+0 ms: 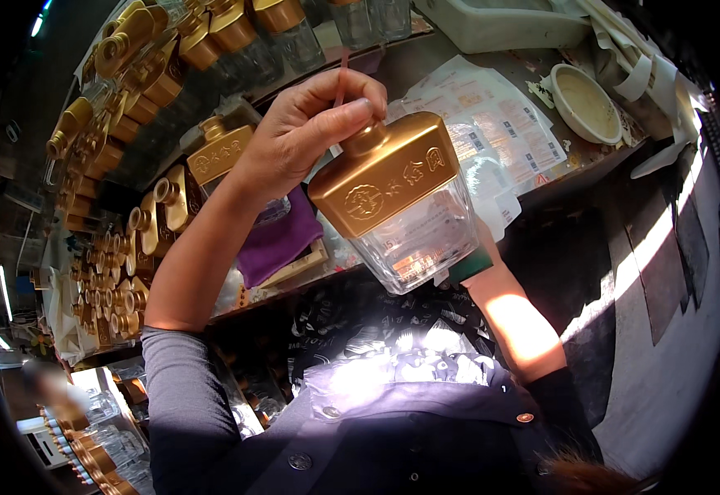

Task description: The person applies adhesive labels to the sides of clear glass bottles with gold caps. They peel the backing from a sheet of labels, align the label on the bottle, and smooth it down with a green cloth. The person handles the bottles one at a time, repeating the process for multiple units.

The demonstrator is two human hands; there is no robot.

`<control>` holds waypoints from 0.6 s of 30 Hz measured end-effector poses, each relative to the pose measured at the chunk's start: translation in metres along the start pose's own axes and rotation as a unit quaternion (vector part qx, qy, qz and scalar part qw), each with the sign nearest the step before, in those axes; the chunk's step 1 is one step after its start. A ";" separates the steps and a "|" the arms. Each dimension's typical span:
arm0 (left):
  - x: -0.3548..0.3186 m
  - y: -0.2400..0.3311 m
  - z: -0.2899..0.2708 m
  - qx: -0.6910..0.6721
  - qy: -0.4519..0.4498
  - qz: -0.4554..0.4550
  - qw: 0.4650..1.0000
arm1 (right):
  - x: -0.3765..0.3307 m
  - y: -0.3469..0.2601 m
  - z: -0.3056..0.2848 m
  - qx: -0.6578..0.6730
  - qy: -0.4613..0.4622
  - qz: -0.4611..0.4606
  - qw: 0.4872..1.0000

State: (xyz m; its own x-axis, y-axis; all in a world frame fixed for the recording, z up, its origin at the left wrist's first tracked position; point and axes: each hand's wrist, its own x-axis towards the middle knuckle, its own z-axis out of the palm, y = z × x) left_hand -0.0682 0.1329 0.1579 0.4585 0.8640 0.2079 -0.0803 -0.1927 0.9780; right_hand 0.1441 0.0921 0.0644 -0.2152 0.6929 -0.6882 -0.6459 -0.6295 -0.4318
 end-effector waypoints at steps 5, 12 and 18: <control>-0.007 -0.017 0.008 -0.073 0.033 -0.023 0.997 | 0.003 0.019 -0.041 0.048 -0.124 0.094 0.987; -0.013 -0.036 0.011 -0.145 0.062 -0.043 0.987 | -0.010 0.020 -0.048 -0.017 -0.174 0.102 0.979; -0.012 -0.037 0.009 -0.109 0.086 0.012 0.990 | -0.021 0.018 -0.031 -0.079 -0.107 0.057 0.989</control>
State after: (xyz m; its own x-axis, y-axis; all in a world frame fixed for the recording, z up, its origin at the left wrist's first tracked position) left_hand -0.0630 0.1255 0.1186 0.2990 0.9303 0.2123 -0.2860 -0.1249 0.9501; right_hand 0.1599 0.0555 0.0526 -0.4414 0.6624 -0.6053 -0.4902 -0.7431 -0.4556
